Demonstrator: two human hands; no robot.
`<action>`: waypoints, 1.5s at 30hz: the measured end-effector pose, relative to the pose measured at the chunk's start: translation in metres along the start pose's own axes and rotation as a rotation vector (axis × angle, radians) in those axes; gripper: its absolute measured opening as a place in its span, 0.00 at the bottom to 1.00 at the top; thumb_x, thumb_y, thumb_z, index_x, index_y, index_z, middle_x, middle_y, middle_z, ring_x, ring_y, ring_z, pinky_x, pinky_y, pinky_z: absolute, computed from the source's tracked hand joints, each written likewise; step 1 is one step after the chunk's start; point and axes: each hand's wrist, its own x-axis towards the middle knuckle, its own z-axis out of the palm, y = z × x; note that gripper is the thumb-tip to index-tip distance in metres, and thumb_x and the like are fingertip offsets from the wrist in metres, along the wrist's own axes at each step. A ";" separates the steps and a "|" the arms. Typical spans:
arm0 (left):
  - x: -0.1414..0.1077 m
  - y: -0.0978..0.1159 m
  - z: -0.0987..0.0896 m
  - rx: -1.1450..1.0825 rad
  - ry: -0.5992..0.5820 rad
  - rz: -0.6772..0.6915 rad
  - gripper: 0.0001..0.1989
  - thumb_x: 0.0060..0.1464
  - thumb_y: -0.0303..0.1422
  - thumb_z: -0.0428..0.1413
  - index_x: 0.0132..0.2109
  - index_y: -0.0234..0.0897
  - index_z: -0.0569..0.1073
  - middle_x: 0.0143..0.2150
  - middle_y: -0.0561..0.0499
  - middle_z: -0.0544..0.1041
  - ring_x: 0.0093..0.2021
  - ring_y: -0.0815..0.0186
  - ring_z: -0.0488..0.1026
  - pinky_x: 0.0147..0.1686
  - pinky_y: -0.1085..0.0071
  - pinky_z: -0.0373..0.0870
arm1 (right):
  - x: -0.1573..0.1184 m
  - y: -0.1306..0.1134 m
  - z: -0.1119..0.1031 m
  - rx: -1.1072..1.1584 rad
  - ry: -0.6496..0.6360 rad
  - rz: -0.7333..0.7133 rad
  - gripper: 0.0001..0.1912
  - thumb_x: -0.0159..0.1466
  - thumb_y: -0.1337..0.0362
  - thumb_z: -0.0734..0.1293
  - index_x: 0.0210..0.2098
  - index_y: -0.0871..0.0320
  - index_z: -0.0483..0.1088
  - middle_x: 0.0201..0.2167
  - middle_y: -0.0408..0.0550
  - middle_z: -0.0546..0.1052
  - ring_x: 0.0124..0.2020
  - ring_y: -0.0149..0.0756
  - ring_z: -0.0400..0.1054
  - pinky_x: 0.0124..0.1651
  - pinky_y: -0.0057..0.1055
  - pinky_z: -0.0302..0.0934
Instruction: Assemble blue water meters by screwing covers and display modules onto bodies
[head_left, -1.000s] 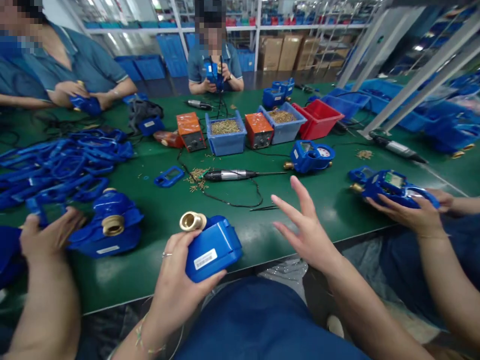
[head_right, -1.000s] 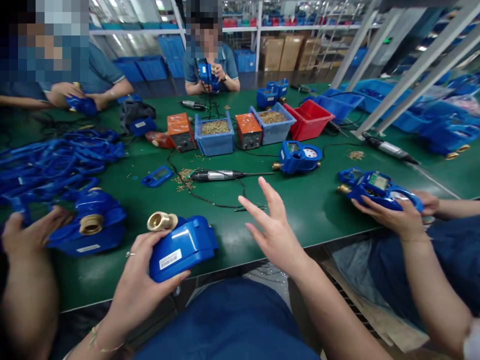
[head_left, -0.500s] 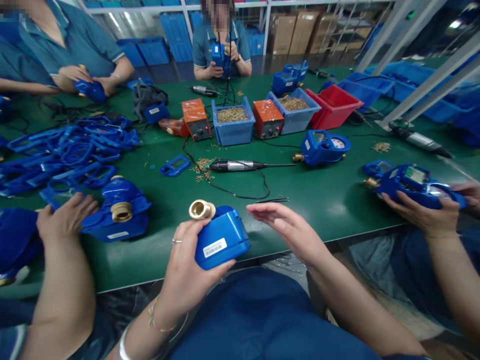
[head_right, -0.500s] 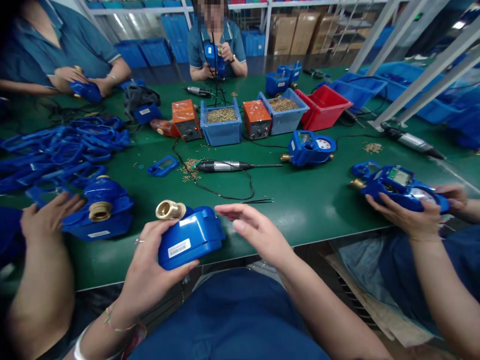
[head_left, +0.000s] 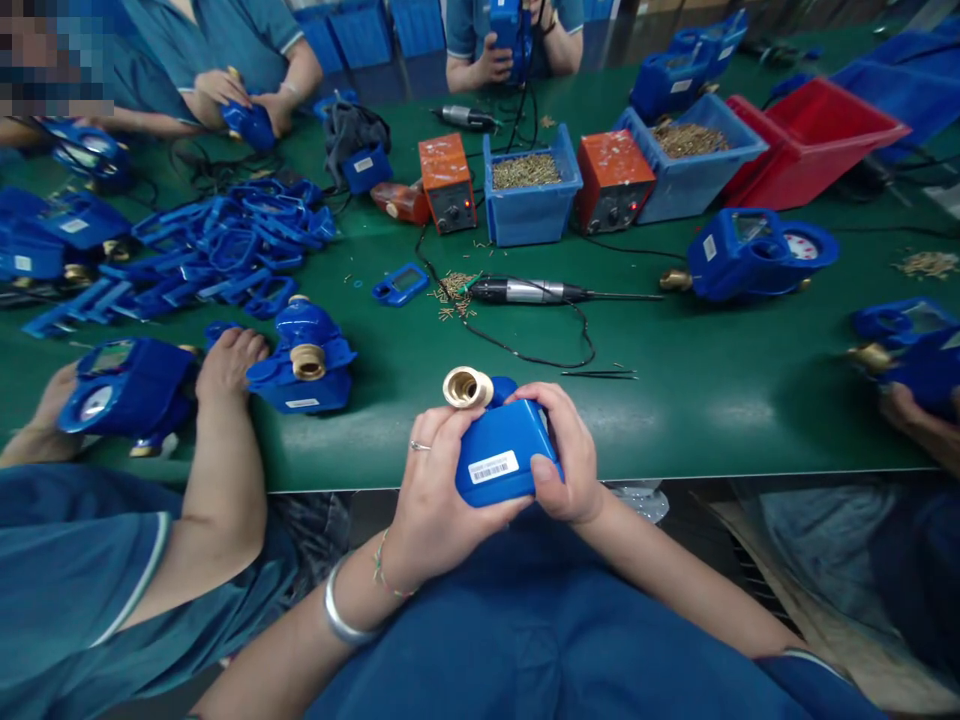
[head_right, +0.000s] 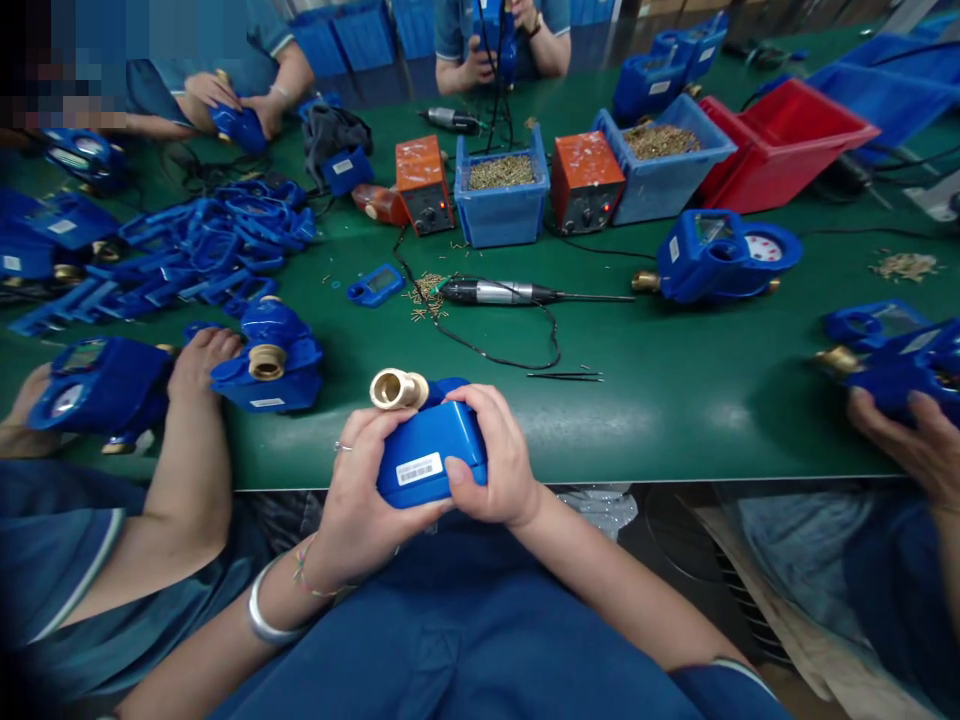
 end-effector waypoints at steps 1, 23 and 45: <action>0.000 0.000 0.000 0.002 0.005 0.000 0.35 0.46 0.41 0.66 0.57 0.34 0.61 0.52 0.40 0.68 0.53 0.53 0.66 0.55 0.54 0.66 | 0.001 -0.001 -0.001 -0.015 0.002 -0.014 0.24 0.62 0.53 0.59 0.54 0.59 0.62 0.45 0.55 0.70 0.46 0.47 0.65 0.49 0.48 0.62; 0.027 -0.084 0.021 0.419 0.162 0.210 0.37 0.52 0.44 0.61 0.62 0.28 0.59 0.53 0.34 0.69 0.54 0.49 0.66 0.55 0.52 0.64 | 0.036 0.072 0.037 -0.122 -0.154 -0.078 0.30 0.69 0.55 0.56 0.68 0.54 0.46 0.67 0.53 0.56 0.68 0.43 0.49 0.69 0.49 0.46; -0.028 -0.070 0.102 0.562 0.200 0.252 0.25 0.60 0.31 0.55 0.62 0.28 0.62 0.54 0.31 0.73 0.58 0.48 0.70 0.58 0.49 0.66 | -0.005 0.072 0.042 0.175 0.100 0.644 0.25 0.68 0.45 0.56 0.55 0.55 0.65 0.55 0.51 0.70 0.58 0.41 0.62 0.64 0.40 0.53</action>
